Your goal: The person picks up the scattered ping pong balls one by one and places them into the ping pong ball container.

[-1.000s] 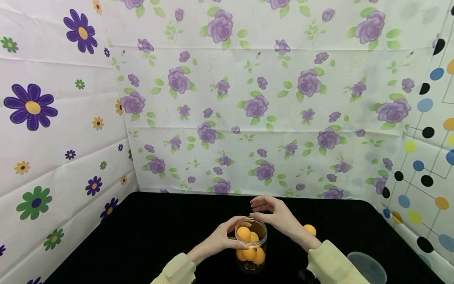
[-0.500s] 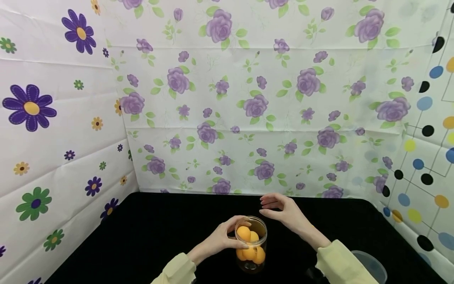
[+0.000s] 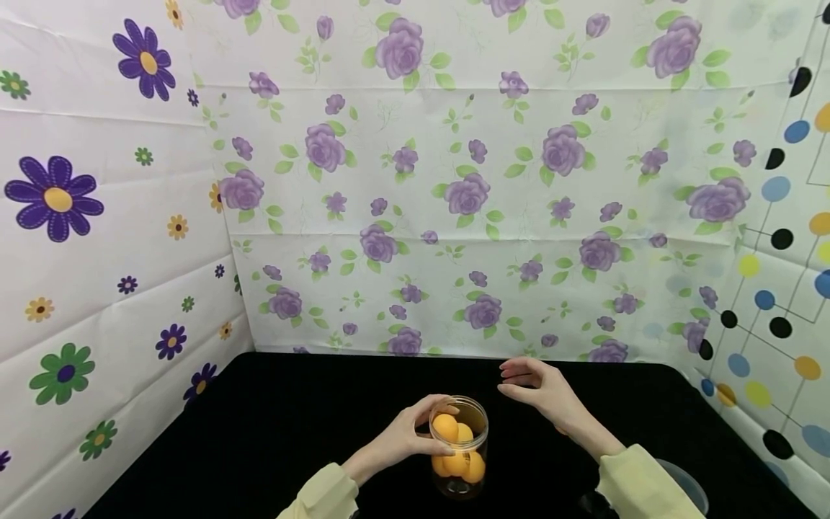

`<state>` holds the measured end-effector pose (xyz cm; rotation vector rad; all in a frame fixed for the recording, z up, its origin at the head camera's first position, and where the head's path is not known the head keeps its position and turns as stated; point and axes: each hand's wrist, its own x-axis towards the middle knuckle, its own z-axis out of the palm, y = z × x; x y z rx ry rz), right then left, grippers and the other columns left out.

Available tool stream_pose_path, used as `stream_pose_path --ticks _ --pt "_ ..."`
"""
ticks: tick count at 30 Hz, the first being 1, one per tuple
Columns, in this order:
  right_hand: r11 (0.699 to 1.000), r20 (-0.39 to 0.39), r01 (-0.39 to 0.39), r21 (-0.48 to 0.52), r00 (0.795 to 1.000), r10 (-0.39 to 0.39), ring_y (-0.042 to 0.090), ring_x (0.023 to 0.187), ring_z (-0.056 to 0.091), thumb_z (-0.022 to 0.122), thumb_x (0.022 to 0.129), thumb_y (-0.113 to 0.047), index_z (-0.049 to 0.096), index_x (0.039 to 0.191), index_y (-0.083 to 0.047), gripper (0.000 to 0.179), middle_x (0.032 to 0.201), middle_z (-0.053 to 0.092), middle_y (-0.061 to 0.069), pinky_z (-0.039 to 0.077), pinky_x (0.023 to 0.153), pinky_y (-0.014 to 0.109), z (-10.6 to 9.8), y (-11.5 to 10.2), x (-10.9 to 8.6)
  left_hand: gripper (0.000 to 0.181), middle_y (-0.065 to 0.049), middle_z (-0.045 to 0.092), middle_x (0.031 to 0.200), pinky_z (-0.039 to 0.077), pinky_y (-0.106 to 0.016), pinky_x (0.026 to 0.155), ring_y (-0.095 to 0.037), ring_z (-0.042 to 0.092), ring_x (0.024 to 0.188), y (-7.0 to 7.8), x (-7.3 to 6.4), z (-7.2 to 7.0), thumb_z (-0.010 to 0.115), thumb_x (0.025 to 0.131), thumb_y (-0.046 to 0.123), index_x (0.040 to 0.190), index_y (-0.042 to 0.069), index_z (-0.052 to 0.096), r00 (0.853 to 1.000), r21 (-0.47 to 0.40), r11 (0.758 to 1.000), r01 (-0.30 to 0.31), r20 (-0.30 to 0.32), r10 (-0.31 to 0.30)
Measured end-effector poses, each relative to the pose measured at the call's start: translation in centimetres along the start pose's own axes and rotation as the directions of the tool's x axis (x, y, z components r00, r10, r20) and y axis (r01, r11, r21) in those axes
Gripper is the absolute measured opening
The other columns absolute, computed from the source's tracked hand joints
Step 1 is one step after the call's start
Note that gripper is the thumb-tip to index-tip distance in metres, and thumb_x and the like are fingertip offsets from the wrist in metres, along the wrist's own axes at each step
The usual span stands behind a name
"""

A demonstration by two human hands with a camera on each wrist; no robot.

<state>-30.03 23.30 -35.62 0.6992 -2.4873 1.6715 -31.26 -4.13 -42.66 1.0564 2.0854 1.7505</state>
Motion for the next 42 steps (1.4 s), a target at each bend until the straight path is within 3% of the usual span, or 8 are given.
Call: stream_pose_path --ticks 15,27,35,42 --pt "0.998 -0.021 -0.057 -0.011 0.998 0.056 0.021 0.094 0.058 0.064 0.086 -0.022 0.05 0.121 0.002 0.044 0.113 0.054 0.018 0.048 0.075 0.032 -1.6 1.8 -0.5 0.062 0.001 0.05 0.124 0.043 -0.026 0.083 -0.01 0.046 0.111 -0.1 -0.1 0.0 0.072 0.079 0.026 0.133 0.018 0.043 1.0 -0.01 1.0 -0.005 0.007 0.005" --pt "0.998 -0.05 -0.06 -0.014 0.997 0.059 0.021 0.092 0.059 0.063 0.086 -0.019 0.048 0.121 0.006 0.045 0.112 0.053 0.022 0.048 0.075 0.035 -2.7 3.2 -1.2 0.062 -0.001 0.05 0.124 0.042 -0.026 0.083 -0.01 0.046 0.112 0.0 -0.2 0.1 0.071 0.079 0.026 0.133 0.018 0.043 1.0 -0.018 1.0 -0.008 0.008 0.008" --pt "0.996 -0.064 -0.086 0.03 0.994 0.087 0.028 0.092 0.058 0.064 0.086 -0.016 0.047 0.12 0.008 0.045 0.109 0.053 0.022 0.049 0.073 0.033 -3.5 4.3 -1.3 0.062 0.0 0.051 0.123 0.042 -0.025 0.083 -0.01 0.046 0.112 -0.1 -0.1 0.0 0.071 0.079 0.027 0.133 0.019 0.042 1.0 -0.012 1.0 -0.011 0.009 0.011" --pt "0.993 -0.03 -0.096 0.072 0.995 0.098 0.023 0.091 0.059 0.06 0.088 -0.014 0.046 0.119 0.01 0.041 0.107 0.055 0.016 0.048 0.076 0.037 -4.4 4.8 -1.5 0.061 -0.001 0.051 0.123 0.043 -0.026 0.084 -0.011 0.046 0.112 0.1 -0.1 0.0 0.071 0.08 0.026 0.133 0.017 0.043 1.0 -0.014 1.0 -0.011 0.008 0.011"
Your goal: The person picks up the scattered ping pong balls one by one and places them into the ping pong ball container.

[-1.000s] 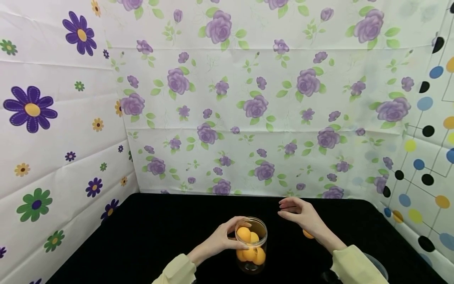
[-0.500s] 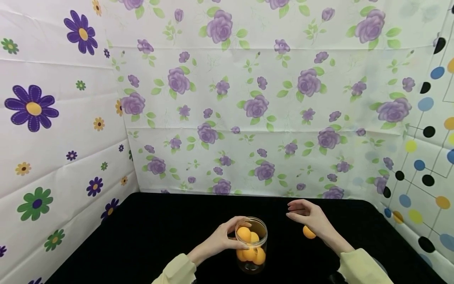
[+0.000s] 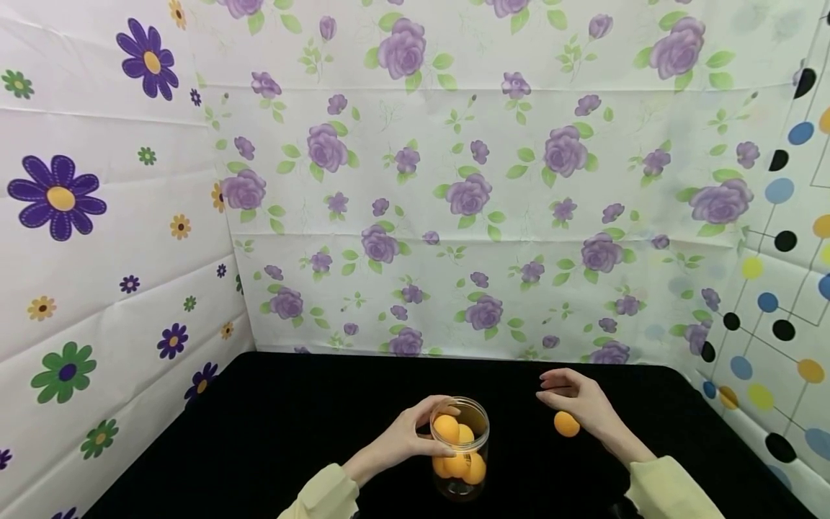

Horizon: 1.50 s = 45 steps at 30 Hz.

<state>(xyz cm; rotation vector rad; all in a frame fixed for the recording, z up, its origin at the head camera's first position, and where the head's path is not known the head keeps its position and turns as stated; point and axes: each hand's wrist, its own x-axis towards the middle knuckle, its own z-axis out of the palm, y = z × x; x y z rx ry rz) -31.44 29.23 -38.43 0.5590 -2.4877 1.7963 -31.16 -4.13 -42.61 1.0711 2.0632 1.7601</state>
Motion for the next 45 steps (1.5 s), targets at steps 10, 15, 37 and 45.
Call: stream_pose_path --ticks 10,15,37,45 --pt "0.996 -0.03 -0.028 -0.087 0.999 0.026 0.03 0.092 0.058 0.061 0.088 -0.018 0.047 0.119 0.009 0.043 0.109 0.053 0.023 0.048 0.076 0.041 -1.0 1.2 -0.2 0.061 -0.001 0.051 0.124 0.042 -0.026 0.084 -0.01 0.045 0.113 0.0 0.0 0.0 0.071 0.08 0.025 0.134 0.017 0.043 1.0 -0.014 1.0 0.006 0.003 -0.006" --pt "0.993 -0.057 -0.067 -0.099 0.996 0.062 0.031 0.092 0.057 0.062 0.087 -0.02 0.047 0.12 0.007 0.045 0.108 0.054 0.02 0.048 0.073 0.041 -1.4 1.7 -0.4 0.061 0.0 0.051 0.123 0.042 -0.026 0.084 -0.01 0.045 0.113 0.1 -0.1 0.0 0.071 0.08 0.026 0.133 0.018 0.043 1.0 -0.005 1.0 0.007 -0.001 -0.007" --pt "0.988 -0.059 -0.104 -0.117 0.993 0.098 0.025 0.09 0.058 0.062 0.087 -0.02 0.046 0.119 0.011 0.048 0.109 0.054 0.021 0.049 0.073 0.04 -2.3 3.0 -0.6 0.061 0.0 0.051 0.123 0.042 -0.026 0.084 -0.01 0.043 0.115 0.0 -0.1 -0.1 0.071 0.08 0.027 0.134 0.02 0.042 1.0 0.006 1.0 0.014 0.001 -0.014" --pt "0.975 -0.108 -0.144 -0.171 0.986 0.127 0.027 0.091 0.057 0.065 0.085 -0.024 0.048 0.119 0.009 0.05 0.107 0.055 0.019 0.049 0.072 0.04 -2.3 3.5 -0.6 0.06 -0.001 0.052 0.122 0.042 -0.026 0.084 -0.011 0.044 0.114 0.1 -0.1 0.0 0.071 0.08 0.025 0.133 0.019 0.043 1.0 0.01 1.0 0.009 0.002 -0.009"
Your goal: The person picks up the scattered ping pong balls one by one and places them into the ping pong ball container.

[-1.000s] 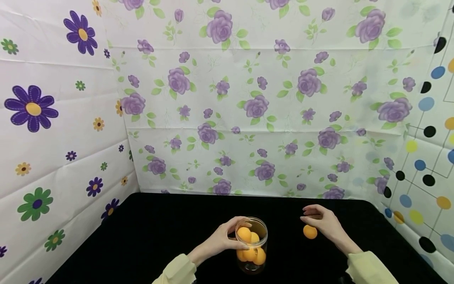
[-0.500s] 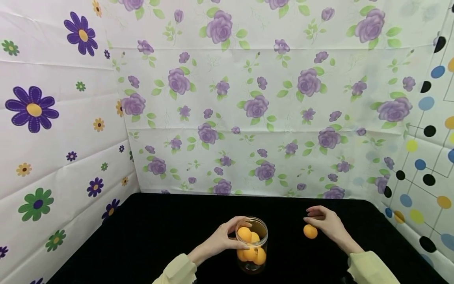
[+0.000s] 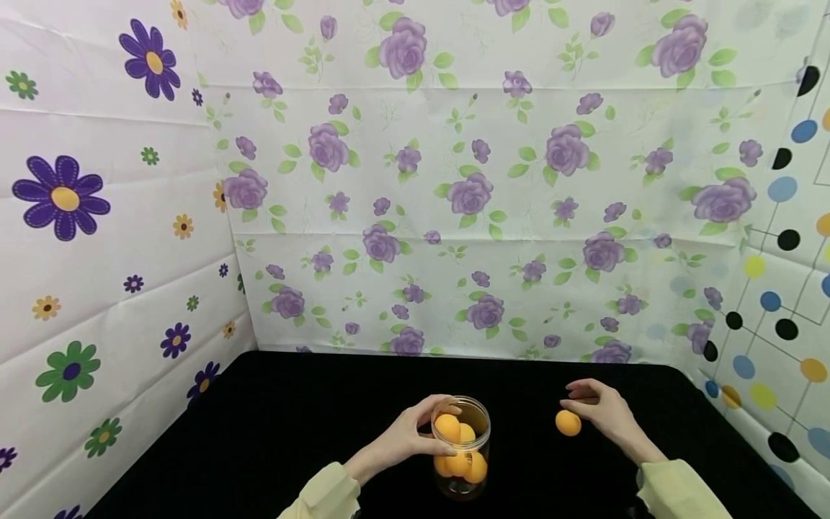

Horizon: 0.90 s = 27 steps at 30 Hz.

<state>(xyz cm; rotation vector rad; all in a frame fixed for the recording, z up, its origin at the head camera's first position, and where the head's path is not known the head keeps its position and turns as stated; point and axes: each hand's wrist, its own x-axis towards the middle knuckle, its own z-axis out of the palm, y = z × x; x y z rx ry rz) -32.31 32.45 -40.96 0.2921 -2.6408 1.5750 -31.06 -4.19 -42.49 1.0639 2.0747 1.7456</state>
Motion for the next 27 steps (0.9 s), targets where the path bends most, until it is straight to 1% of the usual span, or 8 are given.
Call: stream_pose_path --ticks 4,7,8,11,14,16,24,27 --pt "0.999 -0.011 0.007 -0.048 1.0 -0.007 0.028 0.091 0.057 0.064 0.086 -0.024 0.049 0.118 0.009 0.049 0.105 0.056 0.019 0.049 0.071 0.041 -0.1 0.3 -0.1 0.06 -0.001 0.052 0.123 0.042 -0.026 0.084 -0.011 0.044 0.114 0.1 0.0 0.1 0.071 0.08 0.024 0.133 0.019 0.043 1.0 -0.005 1.0 -0.001 0.001 0.001" --pt "0.996 -0.028 0.004 -0.087 1.0 -0.007 0.027 0.09 0.057 0.065 0.085 -0.025 0.05 0.117 0.008 0.048 0.104 0.057 0.017 0.049 0.07 0.04 -0.1 0.4 -0.1 0.06 -0.006 0.051 0.124 0.042 -0.026 0.084 -0.013 0.044 0.114 1.3 -0.4 0.2 0.07 0.081 0.022 0.134 0.013 0.042 1.0 -0.013 1.0 -0.007 0.005 0.007" --pt "0.995 -0.031 0.006 -0.095 0.999 -0.009 0.027 0.09 0.057 0.065 0.085 -0.025 0.05 0.117 0.008 0.048 0.104 0.057 0.017 0.049 0.07 0.04 -0.1 0.4 -0.1 0.061 -0.007 0.051 0.124 0.042 -0.026 0.084 -0.014 0.044 0.114 1.3 -0.4 0.2 0.07 0.081 0.021 0.134 0.012 0.042 1.0 -0.014 1.0 -0.011 0.005 0.011" --pt "0.996 -0.031 0.009 -0.094 0.999 -0.012 0.027 0.09 0.057 0.065 0.085 -0.025 0.05 0.117 0.008 0.048 0.103 0.057 0.017 0.049 0.069 0.039 -0.1 0.5 -0.1 0.062 -0.009 0.05 0.124 0.042 -0.026 0.084 -0.015 0.044 0.114 1.3 -0.4 0.3 0.071 0.08 0.019 0.134 0.01 0.041 1.0 -0.007 1.0 -0.018 0.0 0.018" --pt "0.996 -0.029 0.004 -0.089 1.0 -0.007 0.027 0.09 0.057 0.065 0.085 -0.025 0.05 0.117 0.008 0.048 0.103 0.058 0.017 0.049 0.069 0.039 -0.1 0.6 -0.1 0.063 -0.005 0.051 0.124 0.042 -0.026 0.084 -0.013 0.044 0.114 0.1 0.0 0.1 0.072 0.08 0.021 0.134 0.015 0.042 1.0 0.004 1.0 -0.015 -0.005 0.015" --pt "0.995 -0.031 -0.004 -0.099 1.0 0.001 0.028 0.09 0.057 0.065 0.085 -0.026 0.051 0.116 0.009 0.049 0.102 0.058 0.017 0.049 0.068 0.039 -0.1 0.7 -0.1 0.062 -0.004 0.051 0.124 0.042 -0.026 0.084 -0.012 0.044 0.114 0.1 -0.1 0.1 0.072 0.08 0.021 0.134 0.015 0.042 1.0 0.004 1.0 -0.013 -0.006 0.013" --pt "0.986 -0.053 -0.037 -0.162 0.998 0.029 0.029 0.087 0.058 0.068 0.082 -0.027 0.052 0.113 0.011 0.051 0.097 0.059 0.015 0.05 0.067 0.037 0.2 1.3 0.1 0.062 -0.013 0.05 0.124 0.042 -0.026 0.084 -0.016 0.045 0.114 2.8 -0.9 0.3 0.07 0.081 0.018 0.133 0.005 0.041 1.0 -0.006 1.0 -0.02 0.006 0.02" --pt "0.986 -0.043 -0.036 -0.164 0.999 0.03 0.03 0.087 0.057 0.068 0.082 -0.026 0.052 0.112 0.012 0.051 0.097 0.058 0.015 0.05 0.067 0.037 0.3 1.4 0.2 0.061 -0.013 0.05 0.124 0.042 -0.026 0.084 -0.016 0.045 0.114 3.3 -1.0 0.4 0.07 0.081 0.018 0.133 0.004 0.041 1.0 -0.007 1.0 -0.016 0.006 0.016"
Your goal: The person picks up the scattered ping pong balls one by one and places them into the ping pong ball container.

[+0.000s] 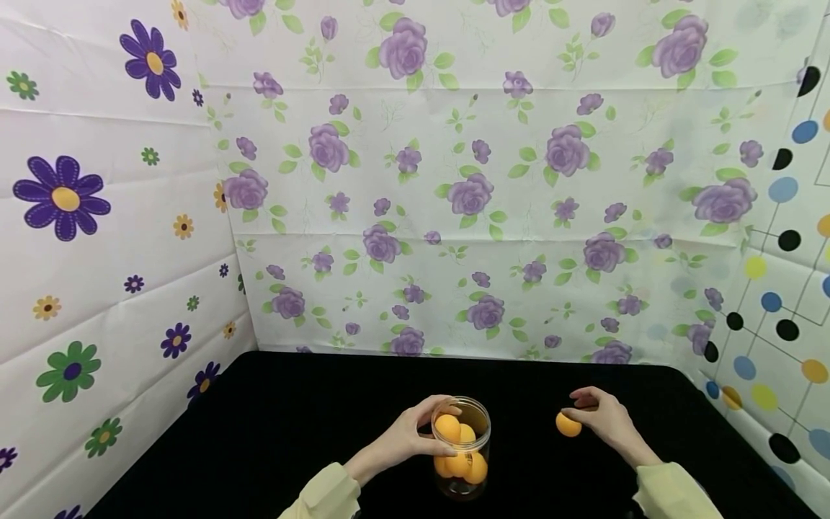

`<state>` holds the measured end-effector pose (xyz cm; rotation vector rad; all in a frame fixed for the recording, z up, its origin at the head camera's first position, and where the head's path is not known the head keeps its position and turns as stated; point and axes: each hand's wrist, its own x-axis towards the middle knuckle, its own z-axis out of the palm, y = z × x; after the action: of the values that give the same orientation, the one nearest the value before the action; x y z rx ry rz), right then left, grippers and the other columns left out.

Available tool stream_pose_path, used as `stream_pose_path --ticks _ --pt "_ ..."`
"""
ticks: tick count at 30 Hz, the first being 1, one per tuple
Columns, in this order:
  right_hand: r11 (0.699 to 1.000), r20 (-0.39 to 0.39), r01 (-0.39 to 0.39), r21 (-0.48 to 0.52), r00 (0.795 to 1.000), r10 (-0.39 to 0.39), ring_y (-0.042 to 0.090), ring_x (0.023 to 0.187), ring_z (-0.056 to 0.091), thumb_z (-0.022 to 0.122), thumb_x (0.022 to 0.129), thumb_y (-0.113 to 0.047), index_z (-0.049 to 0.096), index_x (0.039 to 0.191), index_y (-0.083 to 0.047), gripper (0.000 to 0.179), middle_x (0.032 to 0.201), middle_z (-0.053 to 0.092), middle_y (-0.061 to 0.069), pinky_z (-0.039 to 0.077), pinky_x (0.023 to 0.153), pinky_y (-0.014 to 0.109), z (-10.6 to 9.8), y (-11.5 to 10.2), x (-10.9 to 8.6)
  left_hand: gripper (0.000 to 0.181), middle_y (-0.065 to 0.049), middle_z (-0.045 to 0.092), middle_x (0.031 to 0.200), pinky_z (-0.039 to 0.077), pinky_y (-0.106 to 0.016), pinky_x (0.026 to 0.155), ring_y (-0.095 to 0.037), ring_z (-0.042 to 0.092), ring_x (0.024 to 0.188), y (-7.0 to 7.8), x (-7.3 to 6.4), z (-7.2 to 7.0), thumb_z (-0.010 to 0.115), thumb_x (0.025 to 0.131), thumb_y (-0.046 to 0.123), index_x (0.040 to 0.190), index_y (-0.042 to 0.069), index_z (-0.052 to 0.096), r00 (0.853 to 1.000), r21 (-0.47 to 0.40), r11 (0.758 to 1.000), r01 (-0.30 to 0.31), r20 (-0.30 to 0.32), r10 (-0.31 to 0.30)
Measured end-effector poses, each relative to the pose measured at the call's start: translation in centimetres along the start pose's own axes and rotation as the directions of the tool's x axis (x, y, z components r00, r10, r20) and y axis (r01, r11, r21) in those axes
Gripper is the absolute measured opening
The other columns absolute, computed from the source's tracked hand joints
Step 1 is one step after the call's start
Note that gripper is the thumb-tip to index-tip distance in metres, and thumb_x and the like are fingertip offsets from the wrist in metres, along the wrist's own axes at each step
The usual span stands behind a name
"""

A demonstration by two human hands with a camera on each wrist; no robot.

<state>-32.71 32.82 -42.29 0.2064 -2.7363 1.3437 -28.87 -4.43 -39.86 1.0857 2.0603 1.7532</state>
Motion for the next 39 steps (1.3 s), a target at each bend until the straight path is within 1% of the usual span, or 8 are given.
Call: stream_pose_path --ticks 5,12,16,20,23,33,39 --pt "1.0 0.012 -0.025 0.01 1.0 0.025 0.029 0.086 0.057 0.069 0.081 -0.025 0.052 0.112 0.011 0.051 0.097 0.058 0.015 0.05 0.067 0.037 0.2 0.1 0.0 0.061 -0.013 0.05 0.124 0.042 -0.026 0.084 -0.015 0.045 0.114 0.0 0.0 0.0 0.07 0.081 0.018 0.134 0.005 0.04 1.0 -0.007 1.0 0.005 0.003 -0.005" --pt "1.0 0.022 -0.027 0.009 0.999 0.027 0.029 0.085 0.056 0.068 0.083 -0.025 0.052 0.111 0.012 0.05 0.096 0.058 0.014 0.05 0.066 0.036 0.3 0.3 0.1 0.062 -0.012 0.05 0.124 0.042 -0.026 0.084 -0.015 0.045 0.114 -0.2 0.1 -0.1 0.07 0.081 0.019 0.134 0.005 0.04 1.0 -0.01 1.0 0.011 0.004 -0.011" --pt "1.0 0.025 -0.023 0.008 0.999 0.023 0.029 0.084 0.057 0.068 0.083 -0.026 0.052 0.11 0.013 0.05 0.096 0.059 0.015 0.05 0.066 0.035 0.5 0.4 0.0 0.062 -0.012 0.05 0.124 0.042 -0.026 0.084 -0.015 0.045 0.114 -1.2 0.4 -0.1 0.07 0.081 0.018 0.134 0.006 0.04 1.0 -0.014 1.0 0.004 0.002 -0.003" --pt "1.0 0.029 -0.014 0.002 0.999 0.014 0.03 0.084 0.057 0.068 0.082 -0.027 0.052 0.11 0.013 0.05 0.095 0.059 0.015 0.05 0.066 0.036 0.6 0.5 0.1 0.062 -0.007 0.051 0.124 0.042 -0.026 0.084 -0.013 0.045 0.114 -2.7 0.8 -0.3 0.071 0.08 0.019 0.135 0.011 0.041 1.0 -0.004 1.0 0.001 -0.004 -0.001" --pt "1.0 0.032 -0.014 0.002 0.999 0.014 0.03 0.085 0.057 0.068 0.082 -0.025 0.053 0.109 0.013 0.049 0.095 0.059 0.015 0.05 0.066 0.035 0.7 0.5 0.1 0.062 -0.003 0.051 0.123 0.042 -0.026 0.084 -0.011 0.044 0.114 -3.1 0.9 -0.3 0.071 0.08 0.021 0.134 0.015 0.042 1.0 0.002 1.0 0.002 -0.009 -0.002" --pt "1.0 0.061 -0.022 0.02 0.998 0.02 0.03 0.085 0.056 0.068 0.082 -0.017 0.052 0.11 0.014 0.045 0.096 0.059 0.016 0.049 0.066 0.038 0.8 0.5 0.2 0.06 0.0 0.052 0.122 0.042 -0.026 0.084 -0.011 0.045 0.113 -3.4 0.9 -0.4 0.071 0.08 0.024 0.133 0.019 0.043 1.0 0.0 1.0 0.003 -0.013 -0.003" --pt "1.0 0.053 -0.02 0.004 0.998 0.019 0.027 0.082 0.057 0.071 0.08 -0.02 0.053 0.108 0.013 0.048 0.095 0.059 0.015 0.049 0.065 0.036 1.0 0.6 0.3 0.061 0.001 0.052 0.122 0.043 -0.026 0.083 -0.01 0.045 0.113 -3.5 1.0 -0.4 0.072 0.079 0.025 0.132 0.02 0.044 1.0 0.006 1.0 0.001 -0.016 -0.001"
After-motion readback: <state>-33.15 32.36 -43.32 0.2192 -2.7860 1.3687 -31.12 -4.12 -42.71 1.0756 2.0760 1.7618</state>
